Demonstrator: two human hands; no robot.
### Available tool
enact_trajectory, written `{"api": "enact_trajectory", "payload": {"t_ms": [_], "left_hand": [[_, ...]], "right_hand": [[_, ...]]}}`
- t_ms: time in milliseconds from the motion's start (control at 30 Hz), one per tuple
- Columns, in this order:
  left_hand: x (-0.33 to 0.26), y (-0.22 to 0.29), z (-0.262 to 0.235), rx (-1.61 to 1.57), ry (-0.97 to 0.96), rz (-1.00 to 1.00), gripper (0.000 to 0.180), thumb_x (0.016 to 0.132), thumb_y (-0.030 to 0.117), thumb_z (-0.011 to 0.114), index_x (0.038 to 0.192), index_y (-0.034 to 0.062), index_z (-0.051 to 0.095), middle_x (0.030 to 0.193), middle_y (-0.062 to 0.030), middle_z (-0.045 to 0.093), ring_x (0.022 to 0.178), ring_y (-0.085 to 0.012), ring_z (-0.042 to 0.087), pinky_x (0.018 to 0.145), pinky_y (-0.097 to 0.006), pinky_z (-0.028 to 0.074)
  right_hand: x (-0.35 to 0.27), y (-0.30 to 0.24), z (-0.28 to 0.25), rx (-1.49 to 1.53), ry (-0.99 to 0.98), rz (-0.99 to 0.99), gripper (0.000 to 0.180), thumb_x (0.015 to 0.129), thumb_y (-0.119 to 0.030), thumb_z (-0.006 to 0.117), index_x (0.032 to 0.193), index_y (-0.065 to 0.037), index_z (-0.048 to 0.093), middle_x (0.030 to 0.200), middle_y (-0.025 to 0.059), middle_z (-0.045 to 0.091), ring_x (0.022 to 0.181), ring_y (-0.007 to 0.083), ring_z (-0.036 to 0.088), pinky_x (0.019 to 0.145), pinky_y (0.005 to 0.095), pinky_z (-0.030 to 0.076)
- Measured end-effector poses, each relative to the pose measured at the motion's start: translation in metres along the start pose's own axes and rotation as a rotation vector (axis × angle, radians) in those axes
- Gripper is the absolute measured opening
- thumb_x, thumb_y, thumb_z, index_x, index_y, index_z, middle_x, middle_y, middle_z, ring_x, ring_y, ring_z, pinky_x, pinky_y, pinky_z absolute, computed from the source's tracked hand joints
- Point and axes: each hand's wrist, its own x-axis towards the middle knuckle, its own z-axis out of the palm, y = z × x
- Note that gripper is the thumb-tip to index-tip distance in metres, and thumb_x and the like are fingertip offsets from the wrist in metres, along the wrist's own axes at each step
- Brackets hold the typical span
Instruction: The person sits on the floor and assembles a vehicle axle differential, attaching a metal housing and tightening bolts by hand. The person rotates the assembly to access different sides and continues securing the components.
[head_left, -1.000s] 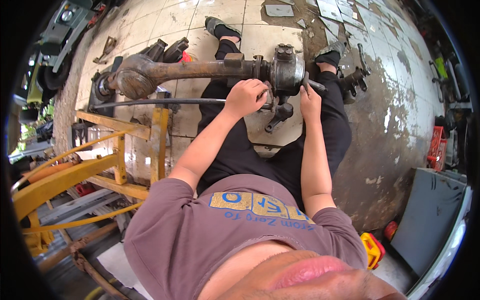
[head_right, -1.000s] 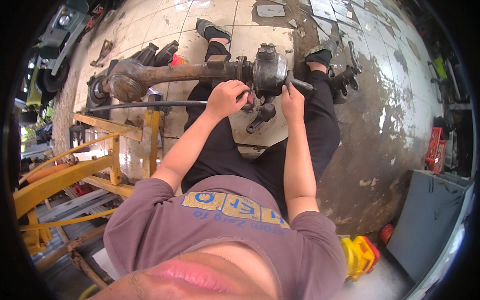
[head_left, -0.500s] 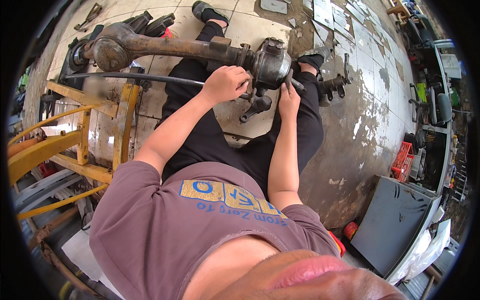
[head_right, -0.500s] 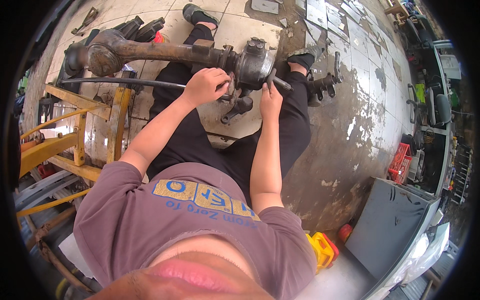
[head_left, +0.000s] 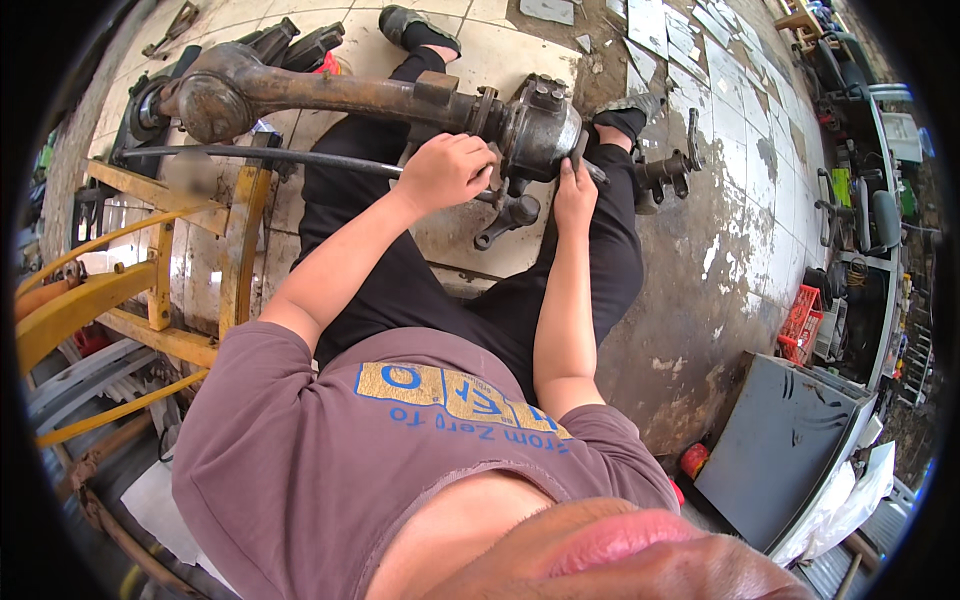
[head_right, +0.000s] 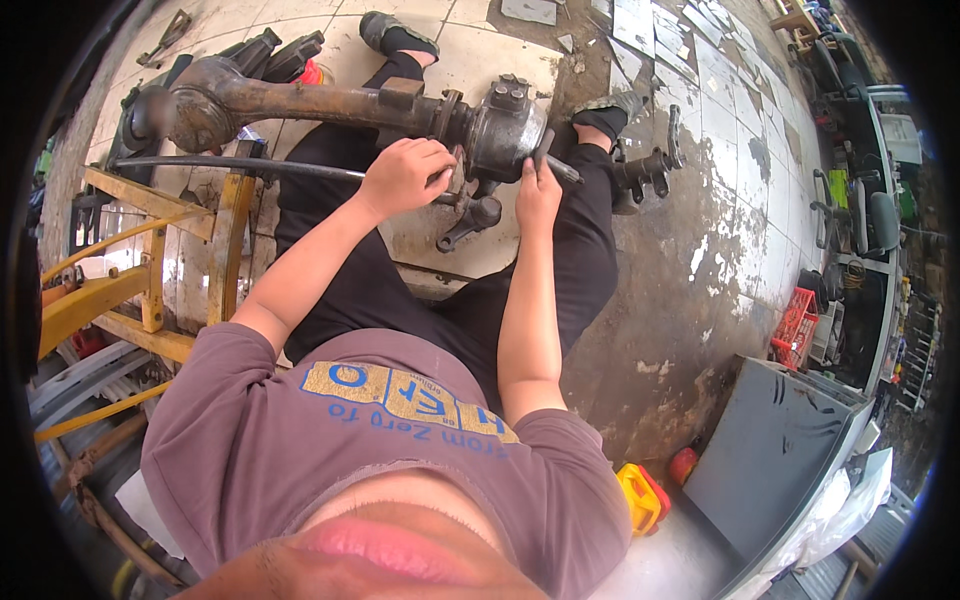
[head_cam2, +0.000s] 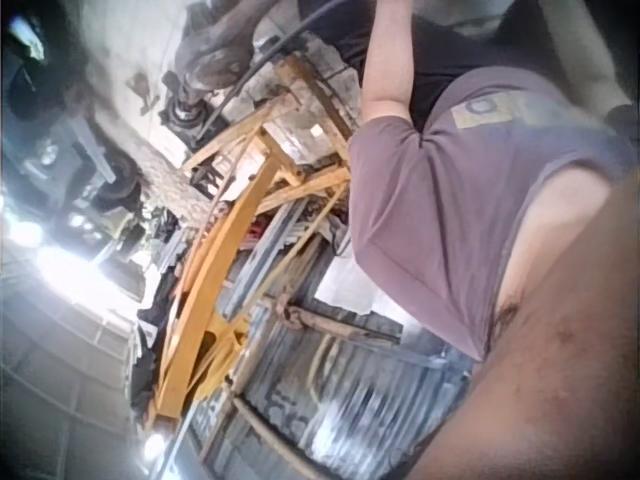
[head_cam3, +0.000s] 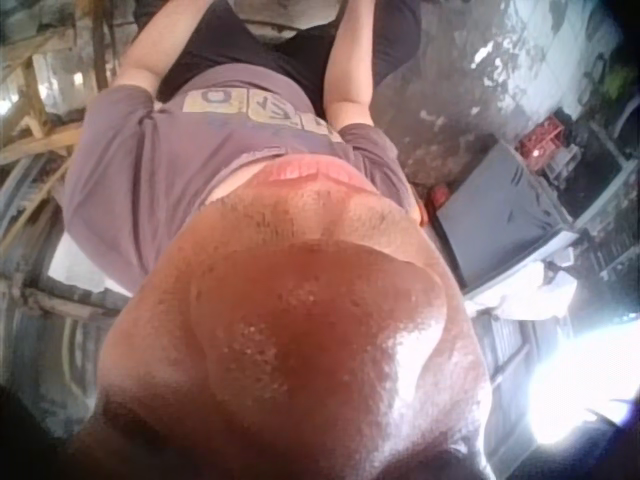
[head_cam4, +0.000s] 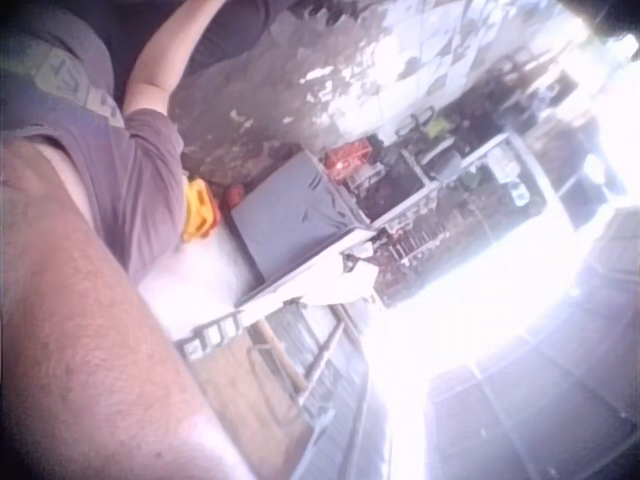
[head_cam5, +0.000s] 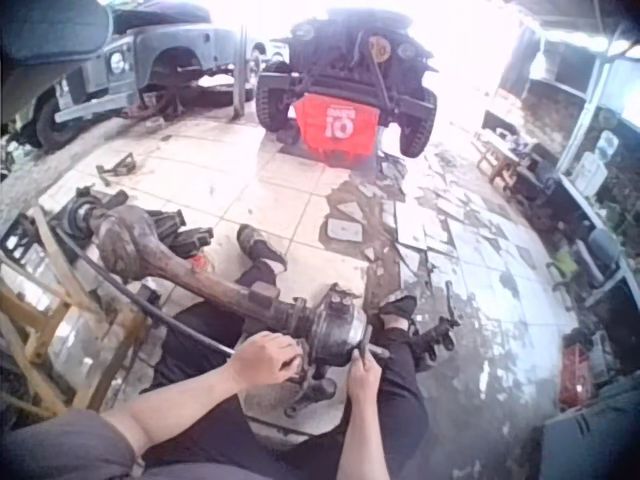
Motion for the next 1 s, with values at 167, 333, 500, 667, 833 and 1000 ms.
{"api": "enact_trajectory", "payload": {"t_ms": [167,333,500,667,833,1000], "left_hand": [[0.001,-0.004,0.002,0.032,0.036,0.024,0.009,0.088,0.017,0.074,0.096,0.0111,0.075,0.097,-0.0026,0.072,0.094,-0.0236,0.072,0.086,-0.039,0.056],[-0.001,-0.005,-0.004,0.036,0.024,0.016,0.009,0.087,0.018,0.075,0.093,0.0108,0.074,0.095,-0.0035,0.071,0.094,-0.0241,0.071,0.085,-0.040,0.056],[0.004,-0.002,-0.003,0.016,0.035,0.026,0.010,0.089,0.017,0.075,0.096,0.0096,0.075,0.097,-0.0029,0.073,0.094,-0.0237,0.073,0.088,-0.039,0.057],[0.003,-0.002,0.002,-0.006,0.016,0.049,0.011,0.088,0.016,0.076,0.097,0.0099,0.075,0.097,-0.0025,0.074,0.094,-0.0230,0.073,0.088,-0.038,0.057],[0.004,0.001,-0.006,-0.007,0.003,0.033,0.011,0.089,0.016,0.077,0.098,0.0096,0.076,0.097,-0.0028,0.074,0.093,-0.0232,0.073,0.087,-0.039,0.057],[0.002,0.000,-0.007,-0.005,0.026,0.038,0.012,0.089,0.016,0.076,0.099,0.0088,0.076,0.098,-0.0038,0.074,0.095,-0.0240,0.073,0.089,-0.038,0.057]], "right_hand": [[-0.011,0.006,0.003,0.130,-0.011,0.087,0.042,0.113,-0.024,0.062,0.140,0.008,0.067,0.121,0.0082,0.076,0.108,0.0152,0.065,0.099,0.0307,0.050],[-0.010,-0.006,0.003,0.048,-0.033,0.010,0.044,0.112,-0.026,0.061,0.142,0.006,0.067,0.130,0.0193,0.076,0.120,0.0258,0.069,0.108,0.0370,0.049],[-0.002,0.001,0.001,0.183,-0.053,0.104,0.049,0.114,-0.027,0.061,0.149,0.007,0.061,0.132,0.0118,0.074,0.118,0.0174,0.065,0.105,0.0322,0.049],[-0.018,0.030,0.002,0.158,0.026,0.046,0.048,0.112,-0.026,0.063,0.146,0.008,0.063,0.127,0.0125,0.075,0.117,0.0172,0.065,0.104,0.0314,0.049],[0.000,0.027,0.001,0.154,-0.015,0.065,0.046,0.112,-0.024,0.063,0.147,0.006,0.063,0.127,0.0109,0.075,0.117,0.0165,0.064,0.105,0.0308,0.048],[-0.010,0.030,0.008,0.202,-0.017,0.071,0.044,0.113,-0.025,0.062,0.146,0.004,0.065,0.126,0.0079,0.075,0.114,0.0156,0.064,0.103,0.0304,0.049]]}}
